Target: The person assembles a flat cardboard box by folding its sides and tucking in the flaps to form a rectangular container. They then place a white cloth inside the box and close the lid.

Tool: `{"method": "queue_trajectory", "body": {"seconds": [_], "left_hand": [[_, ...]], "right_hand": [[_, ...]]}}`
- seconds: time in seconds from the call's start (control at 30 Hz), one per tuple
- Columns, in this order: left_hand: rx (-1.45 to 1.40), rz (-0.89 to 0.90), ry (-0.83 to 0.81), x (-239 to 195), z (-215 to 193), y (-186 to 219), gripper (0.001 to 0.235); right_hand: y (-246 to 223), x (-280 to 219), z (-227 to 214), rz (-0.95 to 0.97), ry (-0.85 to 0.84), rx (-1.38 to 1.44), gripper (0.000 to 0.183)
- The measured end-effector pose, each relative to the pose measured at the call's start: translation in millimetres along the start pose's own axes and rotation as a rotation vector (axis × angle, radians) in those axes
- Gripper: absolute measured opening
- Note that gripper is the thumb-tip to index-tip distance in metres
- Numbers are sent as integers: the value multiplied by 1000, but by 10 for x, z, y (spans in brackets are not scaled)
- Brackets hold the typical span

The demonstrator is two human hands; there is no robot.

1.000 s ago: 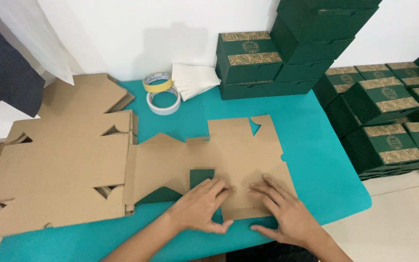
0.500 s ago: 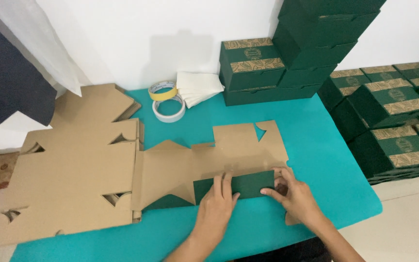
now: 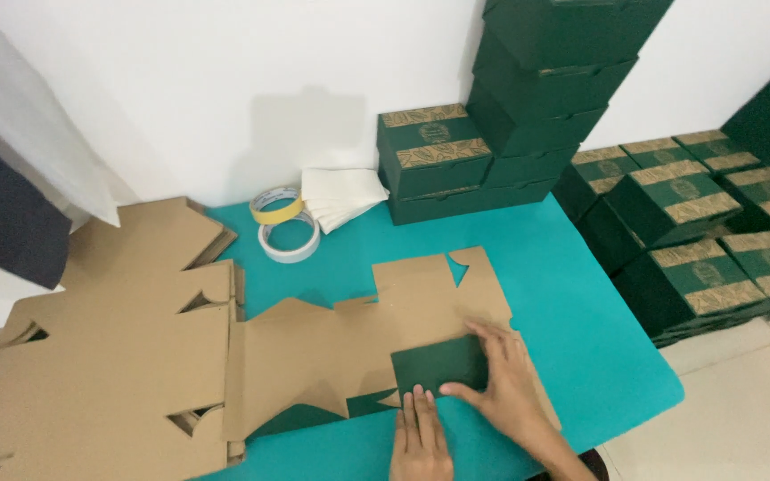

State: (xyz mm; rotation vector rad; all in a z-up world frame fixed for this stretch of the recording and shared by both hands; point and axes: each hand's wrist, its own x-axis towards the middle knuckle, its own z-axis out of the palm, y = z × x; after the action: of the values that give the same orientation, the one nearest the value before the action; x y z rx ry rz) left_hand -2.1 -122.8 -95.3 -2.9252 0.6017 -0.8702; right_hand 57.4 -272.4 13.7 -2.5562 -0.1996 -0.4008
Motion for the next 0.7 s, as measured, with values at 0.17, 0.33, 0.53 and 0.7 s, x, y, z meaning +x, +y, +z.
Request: {"method": "queue_trajectory", "body": {"seconds": [0.17,0.33,0.53,0.7], "left_hand": [[-106,-69,22,119,-167,-19,36],[-164,-11,-166,147,-378,-237,45],[-172,64,-227,77,-377,-322,57],[-89,83,-351,80,-373,-310,63]], "right_hand": [[-82,-51,79,117,6,-78,100],[153,-27,24,275,-98,-134,111],[467,-133,-33,373,53,-106,108],[449,-172,-367,305,36,18,94]]}}
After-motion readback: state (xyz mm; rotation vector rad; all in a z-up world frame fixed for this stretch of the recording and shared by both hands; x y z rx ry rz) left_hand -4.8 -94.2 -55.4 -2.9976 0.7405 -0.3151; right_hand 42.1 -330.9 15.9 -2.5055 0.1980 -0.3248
